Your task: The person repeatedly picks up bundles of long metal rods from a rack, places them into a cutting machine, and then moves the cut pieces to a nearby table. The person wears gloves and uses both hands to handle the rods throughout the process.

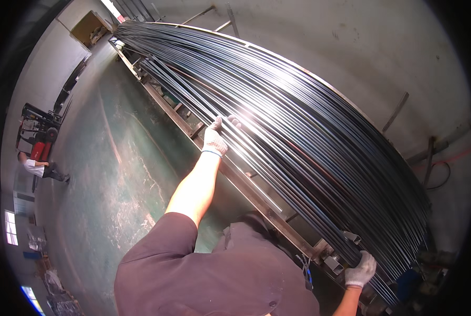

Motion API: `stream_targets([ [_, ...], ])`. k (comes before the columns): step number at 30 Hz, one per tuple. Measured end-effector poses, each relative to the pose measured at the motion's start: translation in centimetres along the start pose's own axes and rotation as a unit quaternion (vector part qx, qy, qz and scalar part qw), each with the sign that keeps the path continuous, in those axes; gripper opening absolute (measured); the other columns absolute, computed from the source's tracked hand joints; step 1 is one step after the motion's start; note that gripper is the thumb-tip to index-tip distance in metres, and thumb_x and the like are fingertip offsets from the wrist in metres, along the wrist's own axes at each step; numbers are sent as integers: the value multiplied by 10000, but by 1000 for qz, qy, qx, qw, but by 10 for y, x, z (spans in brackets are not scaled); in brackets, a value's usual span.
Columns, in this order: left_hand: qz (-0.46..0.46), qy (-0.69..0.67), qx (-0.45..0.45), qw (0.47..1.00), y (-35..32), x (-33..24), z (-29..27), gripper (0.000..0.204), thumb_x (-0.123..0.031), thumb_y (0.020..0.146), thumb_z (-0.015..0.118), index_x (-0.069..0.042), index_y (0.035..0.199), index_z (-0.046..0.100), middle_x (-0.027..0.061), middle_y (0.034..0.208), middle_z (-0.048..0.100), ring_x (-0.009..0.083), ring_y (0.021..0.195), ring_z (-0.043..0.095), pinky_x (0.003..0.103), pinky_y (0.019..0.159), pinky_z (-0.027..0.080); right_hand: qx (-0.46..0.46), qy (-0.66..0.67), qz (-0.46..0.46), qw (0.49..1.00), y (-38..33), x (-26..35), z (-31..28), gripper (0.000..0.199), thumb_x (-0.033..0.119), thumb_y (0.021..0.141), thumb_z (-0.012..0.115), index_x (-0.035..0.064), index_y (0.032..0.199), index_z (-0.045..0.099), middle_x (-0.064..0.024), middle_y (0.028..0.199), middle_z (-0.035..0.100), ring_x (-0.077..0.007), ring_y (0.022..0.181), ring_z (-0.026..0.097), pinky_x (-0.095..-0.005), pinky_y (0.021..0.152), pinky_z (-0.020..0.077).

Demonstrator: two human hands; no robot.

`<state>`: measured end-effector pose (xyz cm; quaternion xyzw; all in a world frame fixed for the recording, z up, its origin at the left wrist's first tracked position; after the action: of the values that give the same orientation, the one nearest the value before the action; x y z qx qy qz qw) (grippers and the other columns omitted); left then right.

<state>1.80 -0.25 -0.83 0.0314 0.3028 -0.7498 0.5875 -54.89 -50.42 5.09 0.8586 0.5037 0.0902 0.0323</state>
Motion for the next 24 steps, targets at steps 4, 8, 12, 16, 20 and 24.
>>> stream_targets([
  [4,-21,-16,9,1000,-2,34,0,130,-98,1069,720,19,1114,752,156,1025,789,343,993,793,555,1000,693,-21,-34,-15,999,8,-17,-38,467,-45,668,740,75,1119,728,-166,1095,745,-436,1107,714,-508,1040,568],
  [8,-35,-6,5,999,-9,7,18,67,13,1013,676,-46,1036,697,110,879,727,299,813,757,510,824,669,-5,-19,8,1000,-3,-9,-15,424,-14,706,731,67,1122,727,-180,1094,746,-445,1107,711,-515,1033,562],
  [12,-30,-11,22,999,-23,-2,44,142,12,1015,664,-74,1127,652,85,841,672,289,757,719,544,790,634,-37,-31,32,998,3,-1,-33,388,12,728,716,49,1114,724,-196,1092,745,-457,1100,703,-520,1035,553],
  [16,-8,-37,36,999,-56,-19,75,112,-12,1028,666,-84,1113,658,83,858,662,274,758,705,529,779,626,-49,-38,38,997,-2,-3,-46,361,45,776,728,38,1138,714,-204,1127,731,-461,1134,687,-533,1062,542],
  [20,-11,-9,-19,1000,-59,-23,71,43,-43,1040,668,-85,1049,676,80,833,671,266,743,691,520,769,620,-43,-34,33,998,-12,-17,-32,371,20,787,720,39,1158,711,-198,1169,726,-461,1156,677,-538,1071,536],
  [24,-44,-4,-76,996,-24,-10,20,123,-90,1071,647,-73,958,692,90,799,685,278,738,708,515,750,635,-31,-40,11,999,-15,-17,-5,391,0,782,711,44,1171,718,-180,1160,732,-452,1160,680,-529,1084,529],
])
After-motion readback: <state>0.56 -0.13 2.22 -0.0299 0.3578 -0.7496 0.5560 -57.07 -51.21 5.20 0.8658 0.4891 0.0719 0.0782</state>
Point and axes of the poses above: each hand's wrist, its own y-axis towards the middle knuckle, its own z-axis out of the palm, x = y × z, the point moved 2 cm from there along y, towards the middle knuckle
